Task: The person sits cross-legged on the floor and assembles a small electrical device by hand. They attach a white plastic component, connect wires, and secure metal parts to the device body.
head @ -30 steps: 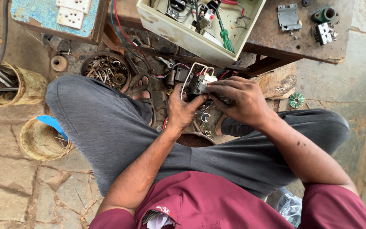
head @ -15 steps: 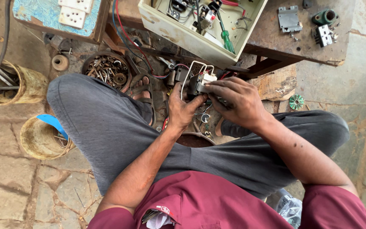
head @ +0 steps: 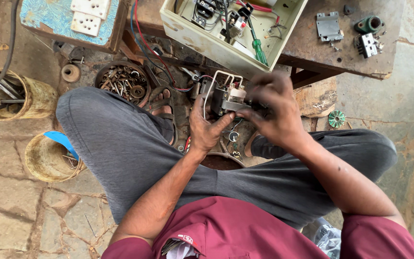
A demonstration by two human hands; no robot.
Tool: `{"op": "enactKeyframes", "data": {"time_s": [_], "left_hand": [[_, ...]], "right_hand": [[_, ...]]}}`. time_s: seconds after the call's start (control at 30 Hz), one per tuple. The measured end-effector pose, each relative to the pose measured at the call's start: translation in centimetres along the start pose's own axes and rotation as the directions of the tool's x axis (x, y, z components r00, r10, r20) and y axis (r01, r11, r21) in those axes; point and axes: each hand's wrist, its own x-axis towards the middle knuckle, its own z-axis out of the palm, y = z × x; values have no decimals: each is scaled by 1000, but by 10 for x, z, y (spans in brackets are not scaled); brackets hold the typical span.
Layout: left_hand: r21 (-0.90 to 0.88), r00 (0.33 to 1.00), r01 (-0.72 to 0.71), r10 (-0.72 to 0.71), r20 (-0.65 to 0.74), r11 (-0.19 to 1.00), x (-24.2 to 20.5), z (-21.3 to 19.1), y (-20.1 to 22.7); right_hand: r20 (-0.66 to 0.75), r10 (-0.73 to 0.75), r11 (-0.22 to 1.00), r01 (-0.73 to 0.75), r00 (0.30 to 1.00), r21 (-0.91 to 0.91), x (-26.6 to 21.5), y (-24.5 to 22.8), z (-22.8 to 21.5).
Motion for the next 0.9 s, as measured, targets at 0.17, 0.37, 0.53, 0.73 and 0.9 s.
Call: {"op": "enactKeyframes", "data": {"time_s": [0.17, 0.37, 0.53, 0.73, 0.9], "left_hand": [[-68, 998, -15, 19, 62, 998, -3, -1, 3], [-58, 980, -104, 113, 165, 993, -8, -9, 18], [41, 973, -163, 154, 170, 986, -4, -10, 25], [-20, 952, -255, 255, 172, 967, -8, -10, 40], [185, 801, -572, 495, 337, 799, 6, -22, 68]], "right_hand": [[381, 482, 678, -612, 788, 408, 4, 9, 0], [355, 375, 714, -511, 857, 479, -3, 7, -2], [292, 340, 802, -438, 894, 406, -1, -3, -5], [231, 108, 891, -197, 967, 409, -2, -15, -11], [159, -81, 985, 54, 984, 166, -14, -14, -21]]}}
